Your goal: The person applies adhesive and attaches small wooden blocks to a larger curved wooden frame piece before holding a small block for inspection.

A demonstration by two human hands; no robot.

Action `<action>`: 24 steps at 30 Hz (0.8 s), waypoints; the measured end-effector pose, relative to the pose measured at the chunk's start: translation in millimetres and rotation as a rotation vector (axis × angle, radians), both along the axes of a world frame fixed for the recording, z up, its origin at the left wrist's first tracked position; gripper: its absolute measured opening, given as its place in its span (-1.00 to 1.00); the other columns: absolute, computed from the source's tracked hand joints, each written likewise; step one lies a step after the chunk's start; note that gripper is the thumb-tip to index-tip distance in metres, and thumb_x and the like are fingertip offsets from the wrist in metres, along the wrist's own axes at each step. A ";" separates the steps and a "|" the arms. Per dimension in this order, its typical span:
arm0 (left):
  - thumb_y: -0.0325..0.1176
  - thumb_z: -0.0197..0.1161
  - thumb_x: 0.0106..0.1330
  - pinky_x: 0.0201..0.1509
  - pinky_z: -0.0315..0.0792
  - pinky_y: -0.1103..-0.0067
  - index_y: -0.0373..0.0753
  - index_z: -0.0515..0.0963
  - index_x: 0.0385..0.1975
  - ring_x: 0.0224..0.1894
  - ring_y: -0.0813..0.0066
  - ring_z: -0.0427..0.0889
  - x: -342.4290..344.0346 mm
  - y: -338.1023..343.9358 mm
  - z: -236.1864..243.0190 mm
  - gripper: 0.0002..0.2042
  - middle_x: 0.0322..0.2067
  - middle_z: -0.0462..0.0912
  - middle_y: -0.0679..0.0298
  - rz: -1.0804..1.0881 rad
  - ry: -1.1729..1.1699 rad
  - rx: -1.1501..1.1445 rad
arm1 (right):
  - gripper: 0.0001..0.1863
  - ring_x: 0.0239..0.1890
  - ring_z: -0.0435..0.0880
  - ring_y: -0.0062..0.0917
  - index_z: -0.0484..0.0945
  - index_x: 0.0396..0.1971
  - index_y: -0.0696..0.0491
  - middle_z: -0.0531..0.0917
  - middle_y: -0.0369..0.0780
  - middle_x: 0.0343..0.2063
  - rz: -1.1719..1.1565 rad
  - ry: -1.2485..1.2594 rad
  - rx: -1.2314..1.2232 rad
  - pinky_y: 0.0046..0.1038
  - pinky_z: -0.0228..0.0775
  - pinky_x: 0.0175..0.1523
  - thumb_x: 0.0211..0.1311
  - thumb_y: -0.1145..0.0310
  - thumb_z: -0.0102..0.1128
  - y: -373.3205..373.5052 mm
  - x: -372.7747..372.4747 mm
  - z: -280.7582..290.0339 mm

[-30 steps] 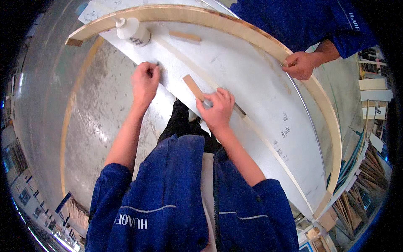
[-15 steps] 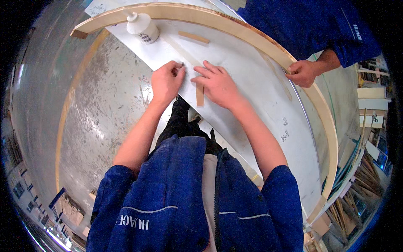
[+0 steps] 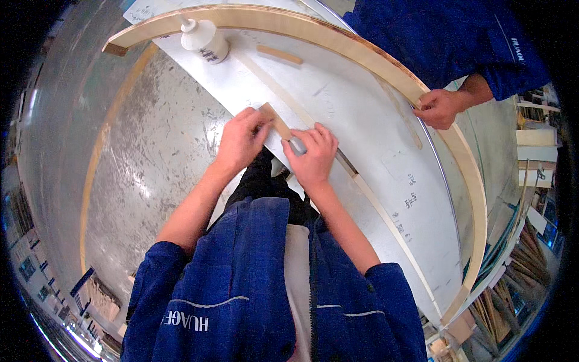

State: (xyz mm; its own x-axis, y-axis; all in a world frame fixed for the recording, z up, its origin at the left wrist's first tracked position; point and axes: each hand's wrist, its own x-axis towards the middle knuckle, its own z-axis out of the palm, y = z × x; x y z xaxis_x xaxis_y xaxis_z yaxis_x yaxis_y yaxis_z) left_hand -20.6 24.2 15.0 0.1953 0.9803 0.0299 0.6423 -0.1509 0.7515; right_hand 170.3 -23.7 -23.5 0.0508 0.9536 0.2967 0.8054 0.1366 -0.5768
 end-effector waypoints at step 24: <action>-0.45 0.39 0.34 -0.26 0.59 0.35 -0.35 0.68 -0.32 -0.41 0.14 0.72 -33.2 58.1 -25.5 -0.90 -0.40 0.71 0.01 0.274 -0.002 0.062 | -0.79 0.18 0.58 -0.28 0.79 -0.37 -0.09 0.73 -0.30 -0.29 -0.005 0.037 -0.028 -0.10 0.26 0.31 -0.02 0.20 0.59 4.0 3.8 -5.5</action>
